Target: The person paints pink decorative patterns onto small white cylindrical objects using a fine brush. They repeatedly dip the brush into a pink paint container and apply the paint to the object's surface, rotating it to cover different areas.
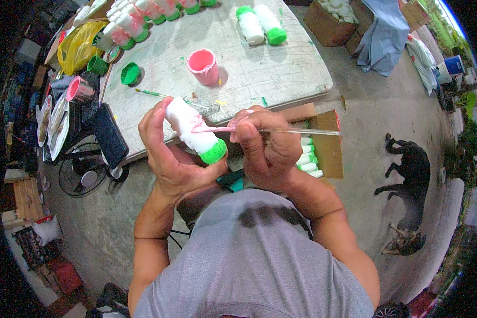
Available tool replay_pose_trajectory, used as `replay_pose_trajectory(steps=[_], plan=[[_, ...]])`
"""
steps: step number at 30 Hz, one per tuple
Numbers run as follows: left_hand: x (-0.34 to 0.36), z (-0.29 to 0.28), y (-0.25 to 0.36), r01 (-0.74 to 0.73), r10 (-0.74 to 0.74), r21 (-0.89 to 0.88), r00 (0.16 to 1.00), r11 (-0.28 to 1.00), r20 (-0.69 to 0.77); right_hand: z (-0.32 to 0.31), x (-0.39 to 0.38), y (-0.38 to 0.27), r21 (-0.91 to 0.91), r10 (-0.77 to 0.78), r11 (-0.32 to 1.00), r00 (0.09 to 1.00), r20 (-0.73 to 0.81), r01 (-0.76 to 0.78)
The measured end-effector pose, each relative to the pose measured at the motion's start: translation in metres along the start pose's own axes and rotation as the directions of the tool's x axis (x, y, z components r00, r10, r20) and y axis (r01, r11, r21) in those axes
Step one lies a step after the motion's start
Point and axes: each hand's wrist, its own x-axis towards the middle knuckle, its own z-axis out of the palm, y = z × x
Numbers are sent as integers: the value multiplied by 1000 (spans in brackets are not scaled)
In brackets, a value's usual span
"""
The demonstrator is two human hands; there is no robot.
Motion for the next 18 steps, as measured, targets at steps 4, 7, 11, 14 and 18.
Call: replay_pose_trajectory(steps=[4, 7, 11, 14, 18], plan=[[0, 0, 1, 12, -11, -13, 1000, 1000, 10, 1, 1, 2, 18, -36, 999, 998, -47, 37], [0, -2, 1, 20, -19, -25, 1000, 999, 21, 1, 3, -2, 30, -46, 998, 999, -16, 46], [1, 1, 2, 45, -46, -58, 999, 997, -18, -1, 3, 2, 2, -62, 998, 998, 12, 62], [1, -1, 2, 67, -68, -76, 998, 995, 1, 1, 2, 2, 47, -34, 998, 998, -48, 36], [1, -2, 2, 72, -72, -94, 997, 993, 3, 3, 5, -4, 46, -45, 998, 999, 1, 45]])
